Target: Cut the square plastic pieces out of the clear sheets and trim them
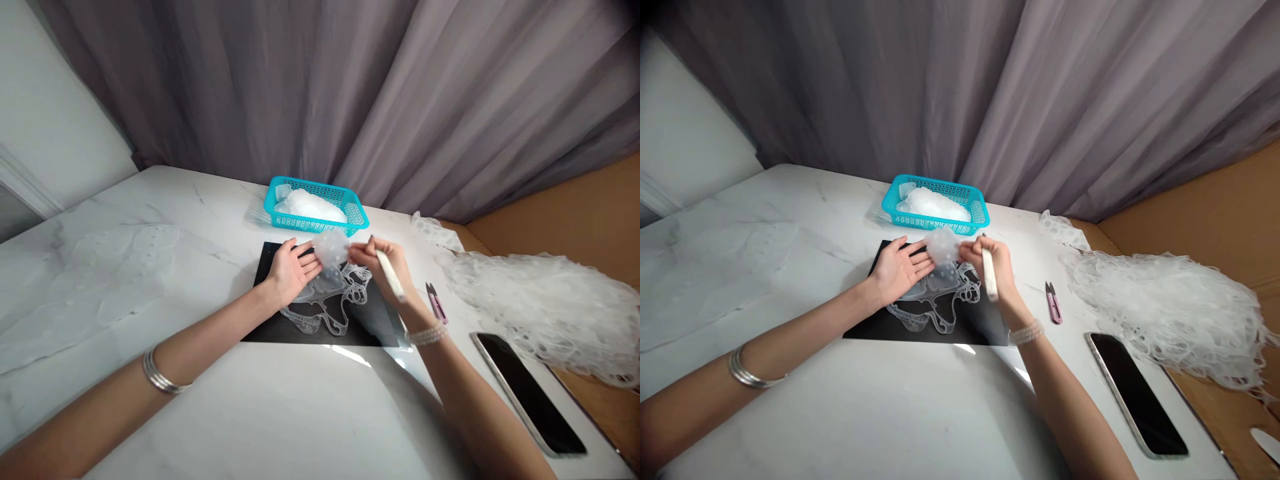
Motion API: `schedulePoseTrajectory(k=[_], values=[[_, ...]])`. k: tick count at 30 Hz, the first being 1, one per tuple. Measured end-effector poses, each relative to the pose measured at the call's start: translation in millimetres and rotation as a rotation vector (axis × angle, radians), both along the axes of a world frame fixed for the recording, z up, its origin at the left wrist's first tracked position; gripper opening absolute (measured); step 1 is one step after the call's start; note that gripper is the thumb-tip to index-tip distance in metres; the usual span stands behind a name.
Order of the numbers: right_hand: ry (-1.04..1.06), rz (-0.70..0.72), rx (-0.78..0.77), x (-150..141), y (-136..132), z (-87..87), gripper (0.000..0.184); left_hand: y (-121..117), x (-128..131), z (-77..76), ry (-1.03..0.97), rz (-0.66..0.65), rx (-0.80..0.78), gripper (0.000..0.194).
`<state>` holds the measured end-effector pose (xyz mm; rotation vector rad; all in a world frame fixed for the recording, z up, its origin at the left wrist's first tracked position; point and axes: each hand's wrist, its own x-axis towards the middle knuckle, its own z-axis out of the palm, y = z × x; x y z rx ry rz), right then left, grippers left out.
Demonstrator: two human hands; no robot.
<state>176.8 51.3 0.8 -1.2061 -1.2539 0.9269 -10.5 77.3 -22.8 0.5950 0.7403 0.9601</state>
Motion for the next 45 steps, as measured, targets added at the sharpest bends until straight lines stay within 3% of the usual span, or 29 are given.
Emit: schedulePoseTrajectory(k=[4,7,9,11,13,16,19,21,25,29,33,35,39,45], values=[[0.033,-0.137,0.089,14.2,66.1,13.9,0.047,7.0,-3.5,-11.4,0.204,0.004,0.171,0.052],[0.037,-0.260,0.100,20.3,88.1,14.2,0.043,8.3,-6.8,-11.8,0.401,-0.049,0.396,0.043],[0.038,-0.292,0.097,16.5,74.5,8.2,0.040,10.1,-11.8,-8.7,0.550,-0.122,0.574,0.035],[0.053,-0.215,0.057,5.4,42.3,-1.0,0.040,13.2,-20.0,-6.2,0.688,-0.221,0.753,0.030],[0.079,-0.086,-0.022,-10.2,3.6,-11.6,0.044,16.2,-31.1,-7.4,0.800,-0.329,0.909,0.034],[0.038,-0.059,-0.097,-30.2,-39.8,-27.5,0.053,16.4,-48.5,-17.5,0.920,-0.457,1.052,0.044],[-0.055,-0.116,-0.105,-33.1,-52.3,-41.3,0.057,6.6,-59.3,-31.6,1.109,-0.507,1.209,0.048],[-0.122,-0.172,-0.097,-24.5,-47.8,-47.8,0.056,-6.1,-59.7,-38.8,1.265,-0.461,1.307,0.048],[-0.322,-0.259,-0.077,2.5,-26.6,-50.8,0.057,-40.4,-46.5,-44.4,1.424,-0.329,1.311,0.049],[-0.337,-0.249,-0.092,19.3,-14.9,-37.4,0.054,-68.5,-34.7,-45.6,1.540,-0.204,1.303,0.049],[-0.493,-0.339,0.027,7.7,-29.8,-19.2,0.043,-75.7,-35.6,-45.1,1.412,-0.168,1.363,0.043],[-0.558,-0.255,0.047,-7.7,-39.6,-16.5,0.038,-73.5,-36.6,-43.8,1.321,-0.191,1.393,0.041],[-0.473,0.055,-0.083,-33.1,-46.2,-24.4,0.027,-69.1,-35.7,-43.1,1.280,-0.230,1.356,0.043],[-0.569,0.127,-0.091,-36.3,-41.8,-29.9,0.026,-69.1,-34.9,-47.5,1.210,-0.230,1.333,0.045]])
